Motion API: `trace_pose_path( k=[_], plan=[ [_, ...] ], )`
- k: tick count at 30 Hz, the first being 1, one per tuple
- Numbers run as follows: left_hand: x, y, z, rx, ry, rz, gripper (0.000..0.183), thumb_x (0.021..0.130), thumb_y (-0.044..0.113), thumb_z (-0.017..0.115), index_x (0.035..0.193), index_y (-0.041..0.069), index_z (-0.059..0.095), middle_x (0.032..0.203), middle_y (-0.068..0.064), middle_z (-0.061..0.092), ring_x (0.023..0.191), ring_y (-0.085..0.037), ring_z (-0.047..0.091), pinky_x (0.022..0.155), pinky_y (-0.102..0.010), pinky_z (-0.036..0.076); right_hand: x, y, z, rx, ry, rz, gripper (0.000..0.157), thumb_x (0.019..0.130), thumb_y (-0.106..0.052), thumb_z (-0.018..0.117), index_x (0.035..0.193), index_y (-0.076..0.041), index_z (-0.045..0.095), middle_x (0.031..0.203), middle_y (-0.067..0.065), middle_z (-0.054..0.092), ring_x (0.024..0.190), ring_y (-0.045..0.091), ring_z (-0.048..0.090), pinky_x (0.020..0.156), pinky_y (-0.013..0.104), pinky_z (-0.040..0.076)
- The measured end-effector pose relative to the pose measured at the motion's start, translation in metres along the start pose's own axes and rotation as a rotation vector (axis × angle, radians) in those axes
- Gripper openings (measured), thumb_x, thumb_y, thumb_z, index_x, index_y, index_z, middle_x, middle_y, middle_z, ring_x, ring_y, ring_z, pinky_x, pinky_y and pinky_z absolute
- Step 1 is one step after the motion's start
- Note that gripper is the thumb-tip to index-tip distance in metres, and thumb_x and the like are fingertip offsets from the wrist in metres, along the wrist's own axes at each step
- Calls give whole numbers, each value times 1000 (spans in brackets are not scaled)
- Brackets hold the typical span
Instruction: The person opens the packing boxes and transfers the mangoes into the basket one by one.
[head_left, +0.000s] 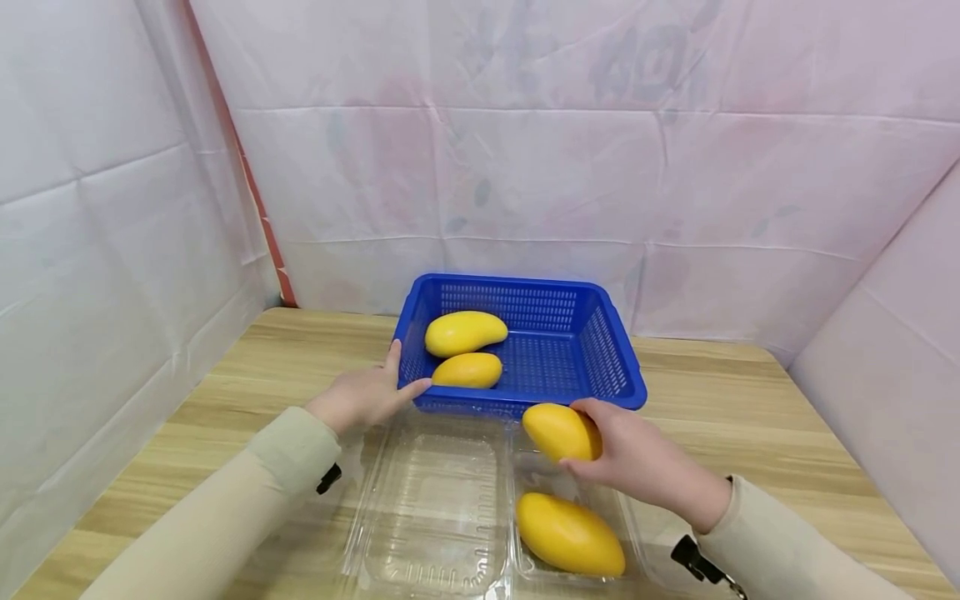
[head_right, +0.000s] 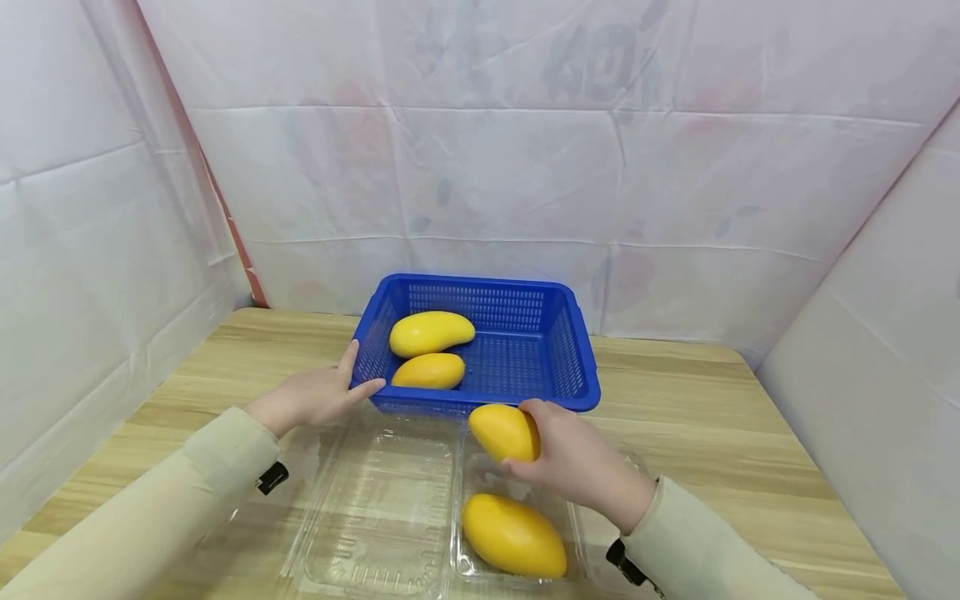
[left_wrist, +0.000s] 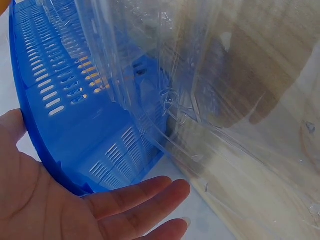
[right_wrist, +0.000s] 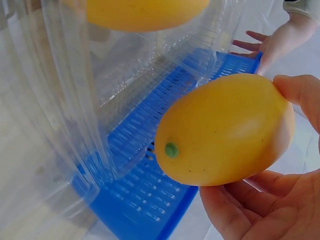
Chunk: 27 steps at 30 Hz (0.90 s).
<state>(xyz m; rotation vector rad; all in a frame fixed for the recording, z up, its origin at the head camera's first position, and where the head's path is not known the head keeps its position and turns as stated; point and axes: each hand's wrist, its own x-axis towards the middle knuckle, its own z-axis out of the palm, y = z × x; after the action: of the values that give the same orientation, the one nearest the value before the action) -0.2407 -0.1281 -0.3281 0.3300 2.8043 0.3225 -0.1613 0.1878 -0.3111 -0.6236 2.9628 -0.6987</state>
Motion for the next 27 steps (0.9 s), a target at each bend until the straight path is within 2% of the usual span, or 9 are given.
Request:
trace_pose_path(
  k=[6,11,18,27],
  plan=[
    [1,-1,0,-2,0,2,97,70,74,16,134,4,-9,124,-18,41,98,-28,51,75,-41,41,1,-1,-7,-27,40,-27,56,64,-38,70,105,-6,50,84,-2,53,62,5,46,54,20,41],
    [0,-1,-1,1,1,3,101,66,76,13,134,4,-9,122,-17,43,92,-26,54,69,-39,43,2,-1,-13,-52,60,-43,59,64,-43,68,106,-5,49,85,-2,53,62,5,46,54,21,41],
    [2,-1,0,5,2,-1,102,65,77,12,134,6,-9,123,-16,42,90,-25,55,65,-37,44,5,-1,-20,-73,92,-62,56,65,-38,69,106,-5,49,86,0,54,62,6,46,55,23,41],
    [2,0,2,6,-2,-14,100,66,77,12,134,7,-10,124,-15,41,99,-27,51,76,-40,41,12,2,-29,-89,115,-73,57,66,-38,69,106,-3,48,86,1,54,62,8,46,55,23,41]
  ],
)
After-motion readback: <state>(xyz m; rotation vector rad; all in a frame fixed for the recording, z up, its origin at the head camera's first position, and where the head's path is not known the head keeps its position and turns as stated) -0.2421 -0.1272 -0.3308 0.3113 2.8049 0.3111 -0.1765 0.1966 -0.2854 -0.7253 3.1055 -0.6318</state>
